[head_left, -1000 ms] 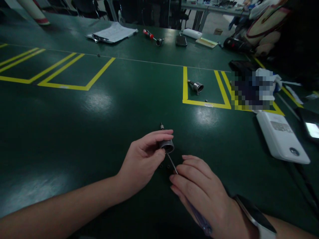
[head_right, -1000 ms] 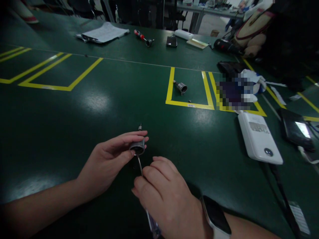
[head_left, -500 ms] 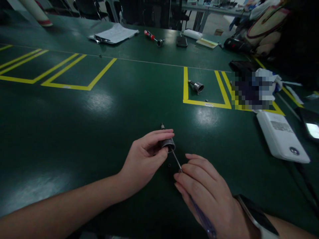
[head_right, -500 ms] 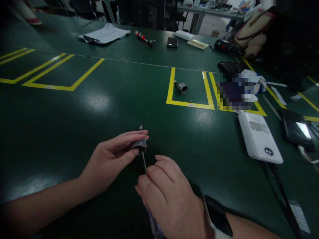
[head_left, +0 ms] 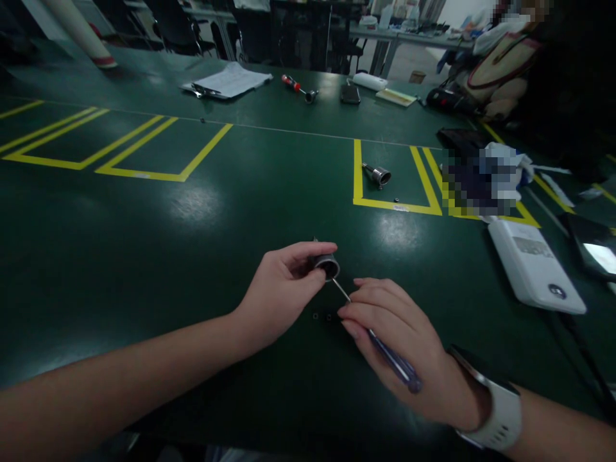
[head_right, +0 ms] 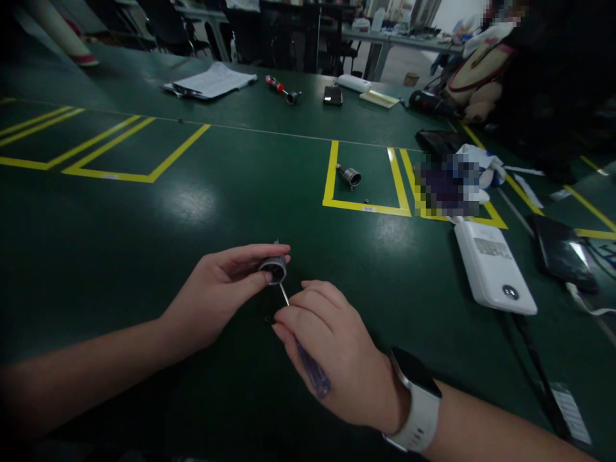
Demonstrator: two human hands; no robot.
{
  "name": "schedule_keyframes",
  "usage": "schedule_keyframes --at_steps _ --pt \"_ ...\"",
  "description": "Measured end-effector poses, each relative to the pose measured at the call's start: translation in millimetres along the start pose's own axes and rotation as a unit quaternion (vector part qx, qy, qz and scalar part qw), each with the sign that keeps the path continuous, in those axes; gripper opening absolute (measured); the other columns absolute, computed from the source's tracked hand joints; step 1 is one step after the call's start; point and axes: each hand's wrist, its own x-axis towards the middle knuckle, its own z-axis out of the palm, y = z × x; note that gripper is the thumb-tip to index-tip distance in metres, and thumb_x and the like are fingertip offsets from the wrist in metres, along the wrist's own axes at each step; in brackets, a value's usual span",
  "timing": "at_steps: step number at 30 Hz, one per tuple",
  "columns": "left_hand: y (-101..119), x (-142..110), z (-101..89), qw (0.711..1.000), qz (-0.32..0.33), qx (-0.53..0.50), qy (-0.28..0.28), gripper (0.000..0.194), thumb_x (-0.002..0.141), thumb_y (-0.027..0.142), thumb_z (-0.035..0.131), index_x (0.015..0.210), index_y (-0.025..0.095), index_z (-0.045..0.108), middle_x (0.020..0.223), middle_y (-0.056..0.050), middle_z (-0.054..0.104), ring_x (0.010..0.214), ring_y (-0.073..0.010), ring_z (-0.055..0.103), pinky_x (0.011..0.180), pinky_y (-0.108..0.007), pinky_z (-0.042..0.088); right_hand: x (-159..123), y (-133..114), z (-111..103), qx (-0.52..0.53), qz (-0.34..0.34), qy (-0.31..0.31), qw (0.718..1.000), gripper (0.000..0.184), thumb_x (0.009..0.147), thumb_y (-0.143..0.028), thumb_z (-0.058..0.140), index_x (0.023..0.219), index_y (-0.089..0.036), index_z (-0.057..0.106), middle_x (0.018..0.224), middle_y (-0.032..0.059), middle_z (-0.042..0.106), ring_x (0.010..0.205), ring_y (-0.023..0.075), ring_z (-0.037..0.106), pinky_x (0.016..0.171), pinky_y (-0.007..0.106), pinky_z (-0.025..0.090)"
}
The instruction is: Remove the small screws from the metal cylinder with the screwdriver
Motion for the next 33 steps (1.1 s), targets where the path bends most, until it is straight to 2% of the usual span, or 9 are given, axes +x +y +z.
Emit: schedule_keyframes --at_steps 5,12,22,33 --pt "2 7 -2.0 0.999 0.003 -0.04 0.018 0.032 0.071 0.007 0.063 0.102 0.014 0.067 0.102 -0.004 0.071 0.094 -0.016 0.066 0.086 -0.027 0.053 11 8 5 0.019 0.002 0.032 0.999 0.013 0.084 -0.005 0.052 0.092 -0.013 0.059 0.086 0.008 0.066 0.089 0.018 0.062 0.086 0.038 0.051" --pt "-4 8 -9.9 0.998 -0.005 -0.045 0.032 0.03 0.071 0.009 0.065 0.1 0.015 0.068 0.099 -0.004 0.072 0.093 -0.016 0.066 0.086 -0.028 0.053 8 12 8 0.001 -0.021 0.042 0.999 0.014 0.084 -0.006 0.052 0.095 -0.011 0.059 0.086 0.0087 0.066 0.091 0.0188 0.062 0.087 0.039 0.051" --pt "-8 6 -10.6 0.999 0.01 -0.04 0.016 0.03 0.072 0.009 0.066 0.101 0.014 0.067 0.102 -0.004 0.071 0.094 -0.0158 0.066 0.085 -0.026 0.054 11 4 11 -0.095 -0.076 -0.006 0.993 0.01 0.084 -0.005 0.053 0.084 -0.006 0.063 0.076 0.0094 0.066 0.077 0.0179 0.06 0.086 0.04 0.052" --pt "-4 5 -6.9 1.0 0.012 0.013 0.019 0.027 0.072 0.012 0.064 0.098 0.017 0.069 0.104 -0.004 0.071 0.097 -0.0184 0.066 0.091 -0.032 0.052 9 1 15 -0.159 -0.074 -0.06 0.983 0.015 0.087 -0.008 0.048 0.091 -0.008 0.063 0.079 0.0087 0.065 0.081 0.0197 0.057 0.092 0.044 0.047"
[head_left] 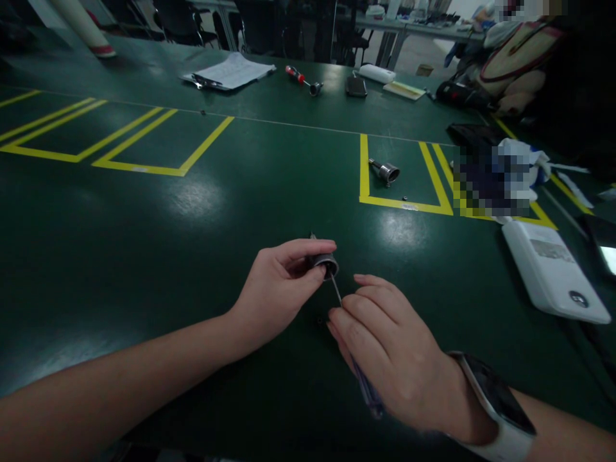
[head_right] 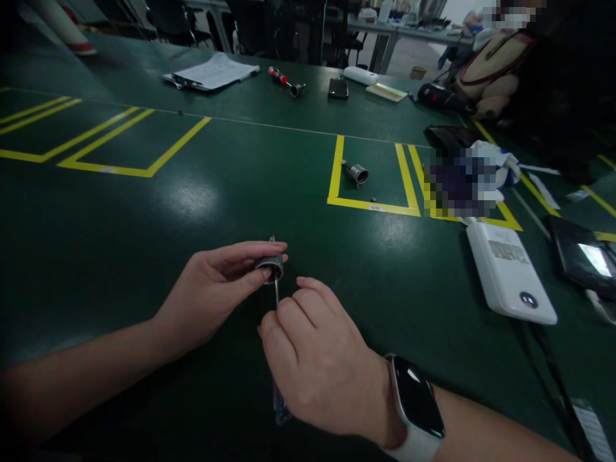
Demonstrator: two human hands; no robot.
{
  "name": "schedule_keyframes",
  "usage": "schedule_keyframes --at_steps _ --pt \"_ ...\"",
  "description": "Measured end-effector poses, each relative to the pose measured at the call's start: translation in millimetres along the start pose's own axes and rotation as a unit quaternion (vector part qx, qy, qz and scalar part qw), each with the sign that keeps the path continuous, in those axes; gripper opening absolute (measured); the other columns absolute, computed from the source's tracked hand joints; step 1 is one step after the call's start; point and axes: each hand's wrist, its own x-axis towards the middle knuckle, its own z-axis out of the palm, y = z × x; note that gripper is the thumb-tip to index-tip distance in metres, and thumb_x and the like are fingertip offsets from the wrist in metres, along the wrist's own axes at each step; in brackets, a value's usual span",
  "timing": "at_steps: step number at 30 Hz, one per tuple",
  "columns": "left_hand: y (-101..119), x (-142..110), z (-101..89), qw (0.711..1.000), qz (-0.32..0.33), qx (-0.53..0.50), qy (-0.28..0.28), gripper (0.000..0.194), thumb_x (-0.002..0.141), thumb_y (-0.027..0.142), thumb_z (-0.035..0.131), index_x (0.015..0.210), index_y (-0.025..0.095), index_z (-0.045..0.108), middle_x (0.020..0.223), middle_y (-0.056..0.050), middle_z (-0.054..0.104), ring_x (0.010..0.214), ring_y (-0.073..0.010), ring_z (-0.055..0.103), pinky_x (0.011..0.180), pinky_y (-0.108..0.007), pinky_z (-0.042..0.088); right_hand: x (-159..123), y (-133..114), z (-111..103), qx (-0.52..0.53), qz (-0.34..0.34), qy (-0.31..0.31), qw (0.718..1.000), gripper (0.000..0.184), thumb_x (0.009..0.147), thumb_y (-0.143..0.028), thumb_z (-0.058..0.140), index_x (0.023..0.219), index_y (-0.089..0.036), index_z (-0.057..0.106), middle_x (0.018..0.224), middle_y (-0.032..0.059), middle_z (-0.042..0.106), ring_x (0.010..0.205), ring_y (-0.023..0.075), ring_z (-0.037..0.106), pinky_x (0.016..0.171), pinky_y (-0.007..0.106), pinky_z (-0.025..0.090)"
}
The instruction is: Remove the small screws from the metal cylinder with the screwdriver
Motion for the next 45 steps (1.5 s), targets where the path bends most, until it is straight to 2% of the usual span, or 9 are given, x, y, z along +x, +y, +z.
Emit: schedule_keyframes --at_steps 10,19,31,36,38,41,45 --pt "1.6 0.1 0.7 1.0 0.016 0.025 0.002 0.024 0.07 0.01 0.064 0.092 0.018 0.072 0.104 -0.003 0.071 0.1 -0.0185 0.065 0.094 -0.032 0.05 -0.7 0.5 -0.7 0.022 0.012 0.001 1.0 0.014 0.087 -0.01 0.049 0.089 -0.01 0.062 0.076 0.007 0.064 0.077 0.0185 0.056 0.091 0.044 0.046" --pt "-0.3 -1.8 1.0 1.0 -0.004 0.007 -0.002 0.034 0.071 0.01 0.064 0.105 0.016 0.067 0.111 -0.005 0.068 0.1 -0.0182 0.064 0.094 -0.032 0.05 -0.3 0.3 -2.4 0.04 0.008 0.02 0.999 0.013 0.087 -0.008 0.049 0.085 -0.011 0.062 0.076 0.0068 0.065 0.076 0.0178 0.057 0.088 0.043 0.048" --pt "2.3 -0.7 2.1 0.999 0.018 0.03 0.005 0.023 0.069 0.009 0.063 0.089 0.016 0.072 0.106 -0.004 0.07 0.099 -0.0182 0.065 0.092 -0.03 0.052 1.2 -5.8 0.2 0.007 0.016 -0.022 1.0 0.017 0.086 -0.007 0.046 0.089 -0.009 0.063 0.076 0.0076 0.061 0.077 0.0192 0.053 0.093 0.045 0.045" --pt "1.8 -1.0 1.8 0.999 0.016 0.029 0.006 0.024 0.07 0.01 0.063 0.092 0.017 0.072 0.108 -0.004 0.07 0.1 -0.0183 0.065 0.092 -0.03 0.052 3.3 -3.2 -2.2 0.031 0.009 0.005 0.999 0.015 0.086 -0.007 0.047 0.086 -0.009 0.062 0.073 0.0075 0.063 0.074 0.0189 0.056 0.088 0.044 0.048" --pt "1.9 -1.0 1.6 1.0 0.012 0.027 0.009 0.025 0.07 0.011 0.063 0.093 0.018 0.072 0.108 -0.004 0.07 0.1 -0.0189 0.065 0.092 -0.032 0.052 4.1 -2.0 -4.3 0.062 0.025 0.023 0.997 0.014 0.085 -0.006 0.047 0.085 -0.011 0.06 0.073 0.0068 0.064 0.073 0.0183 0.058 0.085 0.043 0.05" --pt "2.6 -0.7 1.3 1.0 0.008 0.026 0.012 0.027 0.07 0.011 0.063 0.095 0.018 0.071 0.108 -0.005 0.07 0.1 -0.0193 0.065 0.091 -0.032 0.052 3.7 -0.5 -6.0 0.117 0.071 0.058 0.989 0.016 0.084 -0.005 0.048 0.095 -0.013 0.058 0.081 0.0072 0.066 0.078 0.0186 0.061 0.082 0.04 0.051" --pt "2.0 -0.2 0.9 0.999 0.007 0.026 0.02 0.027 0.07 0.012 0.064 0.096 0.018 0.071 0.108 -0.005 0.07 0.1 -0.0193 0.065 0.092 -0.031 0.051 -1.4 1.8 -3.9 0.211 0.166 0.086 0.959 0.016 0.083 -0.009 0.052 0.096 -0.016 0.056 0.087 0.0059 0.065 0.084 0.0185 0.062 0.076 0.035 0.051"
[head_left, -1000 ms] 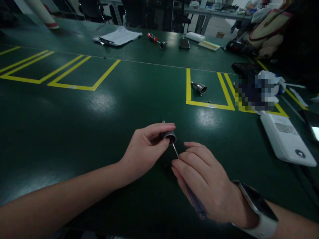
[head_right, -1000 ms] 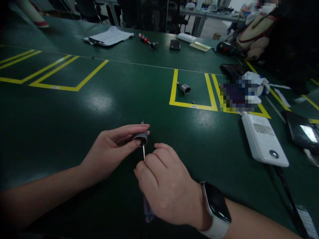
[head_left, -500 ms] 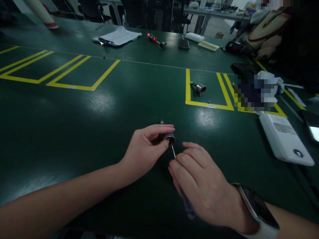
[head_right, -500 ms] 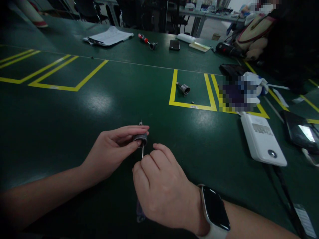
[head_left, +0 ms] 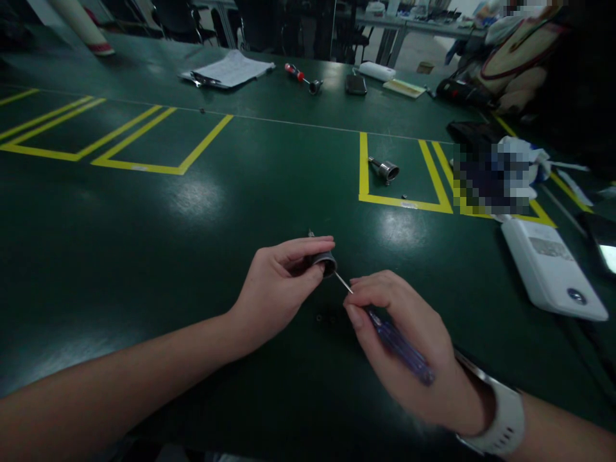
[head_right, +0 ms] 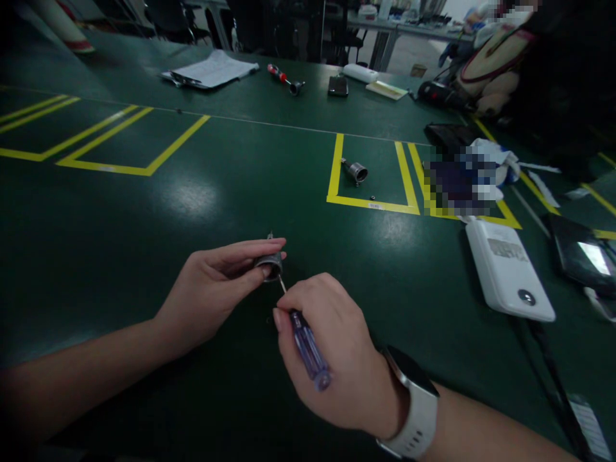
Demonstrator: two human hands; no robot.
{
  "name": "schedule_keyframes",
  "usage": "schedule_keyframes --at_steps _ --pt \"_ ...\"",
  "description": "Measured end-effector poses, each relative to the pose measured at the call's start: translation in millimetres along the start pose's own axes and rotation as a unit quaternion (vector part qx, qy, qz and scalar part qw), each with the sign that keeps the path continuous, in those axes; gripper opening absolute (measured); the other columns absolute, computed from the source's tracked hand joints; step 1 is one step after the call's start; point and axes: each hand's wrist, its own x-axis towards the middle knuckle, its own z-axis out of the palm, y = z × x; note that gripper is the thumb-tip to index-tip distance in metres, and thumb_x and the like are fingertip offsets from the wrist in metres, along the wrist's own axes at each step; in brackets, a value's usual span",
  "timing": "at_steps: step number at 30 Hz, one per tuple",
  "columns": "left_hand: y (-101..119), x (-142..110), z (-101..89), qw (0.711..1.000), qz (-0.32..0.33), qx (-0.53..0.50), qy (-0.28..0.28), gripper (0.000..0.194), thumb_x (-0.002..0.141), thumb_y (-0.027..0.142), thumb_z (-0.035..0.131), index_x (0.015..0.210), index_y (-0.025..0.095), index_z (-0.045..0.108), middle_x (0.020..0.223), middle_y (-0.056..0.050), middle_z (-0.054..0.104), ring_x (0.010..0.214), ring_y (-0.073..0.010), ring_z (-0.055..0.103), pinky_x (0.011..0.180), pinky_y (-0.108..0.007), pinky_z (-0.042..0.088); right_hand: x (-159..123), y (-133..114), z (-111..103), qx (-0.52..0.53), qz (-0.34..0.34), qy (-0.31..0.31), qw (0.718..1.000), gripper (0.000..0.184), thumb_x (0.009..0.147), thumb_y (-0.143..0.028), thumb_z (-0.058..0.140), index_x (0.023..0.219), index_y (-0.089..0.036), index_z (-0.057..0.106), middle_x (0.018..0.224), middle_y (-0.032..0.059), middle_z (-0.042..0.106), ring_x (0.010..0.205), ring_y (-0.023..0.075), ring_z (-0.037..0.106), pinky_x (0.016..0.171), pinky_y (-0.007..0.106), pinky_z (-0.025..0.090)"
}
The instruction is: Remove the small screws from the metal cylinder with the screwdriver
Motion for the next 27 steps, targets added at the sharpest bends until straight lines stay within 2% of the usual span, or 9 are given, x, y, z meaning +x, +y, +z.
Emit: schedule_keyframes --at_steps 2,6,10,17,27 --pt "-1.1 0.0 -0.2 1.0 0.003 -0.005 0.009 0.027 0.07 0.013 0.065 0.096 0.018 0.071 0.108 -0.004 0.07 0.1 -0.019 0.065 0.092 -0.032 0.051 -1.8 2.3 -0.4 0.047 0.027 0.012 0.998 0.017 0.082 -0.008 0.052 0.095 -0.017 0.058 0.086 0.0055 0.064 0.084 0.0182 0.062 0.074 0.034 0.051" --pt "-2.6 -0.9 -1.1 1.0 0.004 -0.023 0.017 0.026 0.071 0.012 0.065 0.096 0.018 0.071 0.108 -0.004 0.07 0.099 -0.0183 0.065 0.092 -0.032 0.052 -1.5 3.7 -2.4 0.087 0.028 0.01 0.996 0.02 0.08 -0.007 0.054 0.097 -0.015 0.061 0.089 0.0079 0.065 0.086 0.0191 0.062 0.073 0.035 0.052" --pt "-3.3 -1.4 -2.1 0.999 -0.005 -0.044 0.014 0.026 0.072 0.012 0.066 0.096 0.017 0.07 0.107 -0.004 0.07 0.096 -0.0175 0.066 0.09 -0.031 0.053 -0.3 3.2 -2.1 0.096 0.043 0.017 0.994 0.02 0.083 -0.01 0.052 0.099 -0.016 0.062 0.088 0.0079 0.065 0.085 0.0192 0.062 0.071 0.035 0.052" --pt "-2.9 -1.6 -2.1 0.998 -0.016 -0.062 0.016 0.026 0.07 0.011 0.066 0.095 0.017 0.071 0.108 -0.005 0.07 0.096 -0.0188 0.066 0.089 -0.032 0.054 -4.7 5.1 0.9 0.096 0.028 0.02 0.995 0.026 0.084 -0.005 0.05 0.103 -0.017 0.061 0.095 0.0075 0.065 0.093 0.0191 0.061 0.08 0.036 0.049" --pt "-3.3 -0.7 -2.6 0.995 -0.019 -0.094 0.02 0.029 0.07 0.009 0.066 0.097 0.017 0.071 0.1 -0.004 0.072 0.094 -0.0185 0.067 0.089 -0.032 0.052 -7.7 8.1 0.6 0.132 0.043 0.036 0.99 0.021 0.085 -0.005 0.049 0.1 -0.014 0.062 0.096 0.0082 0.064 0.093 0.0187 0.06 0.08 0.036 0.049"
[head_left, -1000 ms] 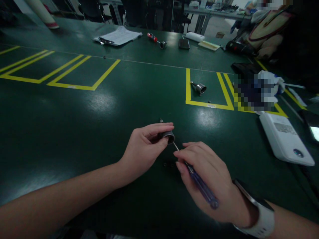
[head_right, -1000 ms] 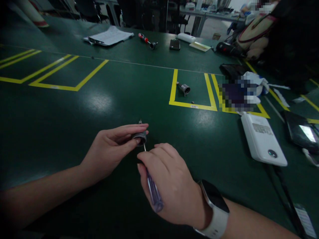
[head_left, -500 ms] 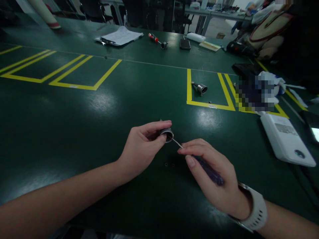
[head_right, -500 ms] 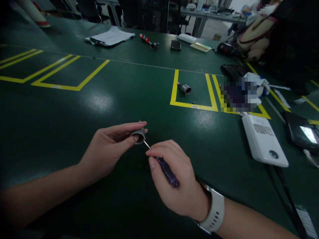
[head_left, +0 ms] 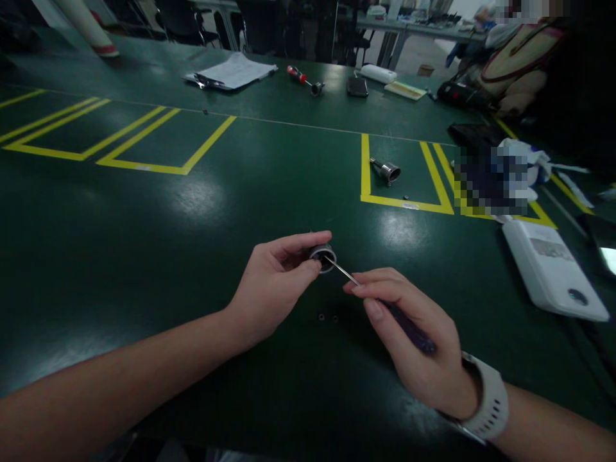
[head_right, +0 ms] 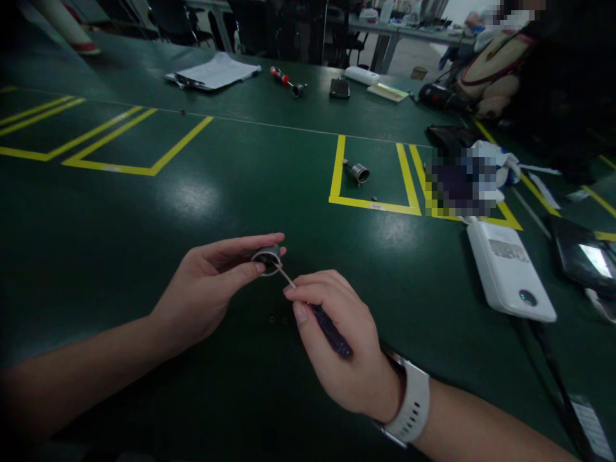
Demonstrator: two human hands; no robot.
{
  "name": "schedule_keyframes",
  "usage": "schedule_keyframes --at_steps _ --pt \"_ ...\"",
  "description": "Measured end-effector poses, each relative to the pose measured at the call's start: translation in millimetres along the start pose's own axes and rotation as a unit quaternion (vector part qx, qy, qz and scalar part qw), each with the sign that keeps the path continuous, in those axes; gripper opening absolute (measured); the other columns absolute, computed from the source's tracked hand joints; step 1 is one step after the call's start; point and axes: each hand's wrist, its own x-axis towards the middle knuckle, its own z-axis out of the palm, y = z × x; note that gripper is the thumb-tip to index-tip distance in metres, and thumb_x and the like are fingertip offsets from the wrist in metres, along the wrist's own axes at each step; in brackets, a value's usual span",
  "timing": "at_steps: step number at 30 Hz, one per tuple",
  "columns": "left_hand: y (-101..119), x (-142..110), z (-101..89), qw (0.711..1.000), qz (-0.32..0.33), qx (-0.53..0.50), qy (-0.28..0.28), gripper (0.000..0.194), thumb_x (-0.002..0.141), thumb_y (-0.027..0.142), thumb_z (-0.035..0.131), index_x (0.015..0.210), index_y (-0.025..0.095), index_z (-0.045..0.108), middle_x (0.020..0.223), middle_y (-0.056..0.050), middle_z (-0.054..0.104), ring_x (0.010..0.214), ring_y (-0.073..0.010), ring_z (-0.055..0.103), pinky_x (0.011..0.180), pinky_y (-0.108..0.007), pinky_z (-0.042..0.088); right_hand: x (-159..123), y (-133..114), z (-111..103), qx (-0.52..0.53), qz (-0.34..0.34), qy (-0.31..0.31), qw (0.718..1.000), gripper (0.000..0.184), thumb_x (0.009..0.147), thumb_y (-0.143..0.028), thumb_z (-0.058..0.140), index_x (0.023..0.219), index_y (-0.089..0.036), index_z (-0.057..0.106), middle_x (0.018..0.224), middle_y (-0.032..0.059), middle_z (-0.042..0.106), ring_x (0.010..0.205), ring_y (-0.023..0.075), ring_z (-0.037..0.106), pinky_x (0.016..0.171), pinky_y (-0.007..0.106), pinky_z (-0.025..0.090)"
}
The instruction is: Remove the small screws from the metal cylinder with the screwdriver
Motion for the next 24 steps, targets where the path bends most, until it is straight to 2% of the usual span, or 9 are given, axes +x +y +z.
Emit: schedule_keyframes --at_steps 4,8,13,18,24 --pt "-2 1 -0.9 1.0 0.006 -0.008 0.004 0.029 0.069 0.009 0.067 0.096 0.018 0.071 0.101 -0.004 0.072 0.093 -0.0171 0.067 0.088 -0.03 0.052 0 -1 -2 -0.019 -0.019 -0.01 1.0 0.022 0.084 -0.003 0.049 0.099 -0.013 0.061 0.096 0.0085 0.064 0.095 0.0189 0.059 0.083 0.037 0.048" --pt "-3 1 -1.5 1.0 0.014 -0.014 0.0 0.028 0.068 0.008 0.068 0.095 0.018 0.071 0.102 -0.003 0.072 0.092 -0.0158 0.067 0.086 -0.028 0.053 2 -5 -3 -0.076 -0.063 -0.045 0.994 0.026 0.08 0.0 0.05 0.101 -0.011 0.06 0.093 0.0087 0.063 0.095 0.0189 0.058 0.085 0.037 0.047" --pt "-4 1 -1.3 1.0 0.019 -0.012 -0.008 0.027 0.069 0.007 0.067 0.093 0.018 0.071 0.104 -0.003 0.071 0.094 -0.0151 0.066 0.086 -0.026 0.053 5 -10 -1 -0.183 -0.134 -0.106 0.968 0.023 0.077 0.0 0.051 0.097 -0.007 0.06 0.089 0.012 0.064 0.092 0.0216 0.057 0.089 0.041 0.047" --pt "-6 2 -0.1 1.0 0.019 -0.006 -0.005 0.023 0.069 0.007 0.066 0.09 0.016 0.071 0.103 -0.004 0.071 0.094 -0.0163 0.066 0.086 -0.028 0.053 8 -16 3 -0.267 -0.191 -0.129 0.936 0.018 0.079 -0.003 0.047 0.088 -0.007 0.062 0.082 0.0131 0.066 0.083 0.023 0.058 0.085 0.044 0.051" --pt "-5 2 2.3 1.0 0.015 0.002 -0.006 0.022 0.068 0.009 0.067 0.088 0.016 0.071 0.101 -0.005 0.071 0.093 -0.0183 0.067 0.088 -0.031 0.053 7 -16 6 -0.301 -0.195 -0.142 0.923 0.016 0.079 -0.005 0.048 0.08 -0.007 0.063 0.077 0.0139 0.064 0.081 0.0237 0.057 0.084 0.044 0.05"
